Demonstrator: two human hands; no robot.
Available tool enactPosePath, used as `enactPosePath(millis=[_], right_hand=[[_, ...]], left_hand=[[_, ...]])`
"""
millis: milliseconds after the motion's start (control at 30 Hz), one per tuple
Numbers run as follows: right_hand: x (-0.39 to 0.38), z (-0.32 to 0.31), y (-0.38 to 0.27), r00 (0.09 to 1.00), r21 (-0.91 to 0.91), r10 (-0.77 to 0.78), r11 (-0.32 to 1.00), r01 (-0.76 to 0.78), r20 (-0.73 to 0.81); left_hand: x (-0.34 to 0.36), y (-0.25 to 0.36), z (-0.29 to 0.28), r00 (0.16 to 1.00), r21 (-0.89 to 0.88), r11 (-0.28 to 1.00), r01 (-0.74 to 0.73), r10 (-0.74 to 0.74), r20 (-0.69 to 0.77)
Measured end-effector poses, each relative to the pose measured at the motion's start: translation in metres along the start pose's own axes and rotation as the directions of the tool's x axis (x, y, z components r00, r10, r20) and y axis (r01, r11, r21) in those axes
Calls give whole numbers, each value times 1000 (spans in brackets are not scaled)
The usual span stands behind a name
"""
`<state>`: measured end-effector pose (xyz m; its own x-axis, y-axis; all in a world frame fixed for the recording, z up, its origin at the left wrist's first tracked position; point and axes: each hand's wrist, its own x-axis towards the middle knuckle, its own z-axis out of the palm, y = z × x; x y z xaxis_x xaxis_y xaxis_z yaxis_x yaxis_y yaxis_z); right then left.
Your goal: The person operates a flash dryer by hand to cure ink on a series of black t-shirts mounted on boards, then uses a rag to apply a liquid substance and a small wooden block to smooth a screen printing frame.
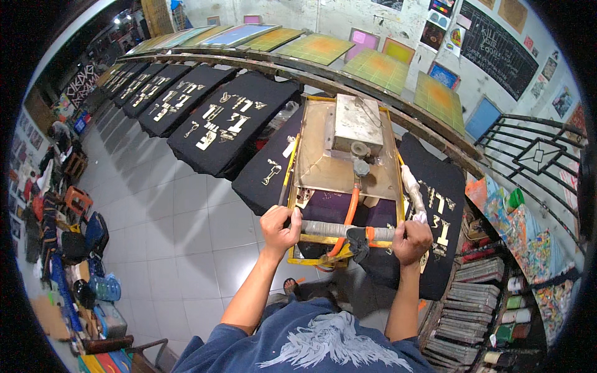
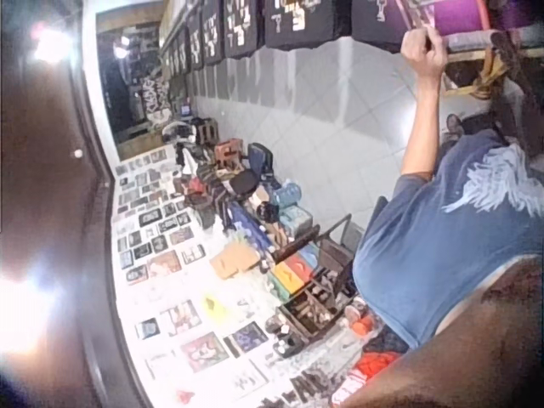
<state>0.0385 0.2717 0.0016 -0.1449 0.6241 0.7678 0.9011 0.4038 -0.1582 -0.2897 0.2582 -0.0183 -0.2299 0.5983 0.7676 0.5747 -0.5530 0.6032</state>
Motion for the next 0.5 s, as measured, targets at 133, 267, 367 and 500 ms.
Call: enactPosePath(millis=[133,267,367,500], right_hand=[[-7,2,4,997,-21,66,998,-65,28],[-1,-2,-3,999,-76,-16,997,14,-27],[-4,2,2,999,-106,-22,994,19,-28],[0,1,-4,999,-84,-35,996,33,-17]], left_hand=[[-1,1,-1,1000,-10,1000,-7,7,24],[-1,0,-2,999,-26,1000,-12,13,46],[1,-1,-2,998,-46,998,-39,41,42],[2,-1,-5,997,-44,997,-70,71,30]])
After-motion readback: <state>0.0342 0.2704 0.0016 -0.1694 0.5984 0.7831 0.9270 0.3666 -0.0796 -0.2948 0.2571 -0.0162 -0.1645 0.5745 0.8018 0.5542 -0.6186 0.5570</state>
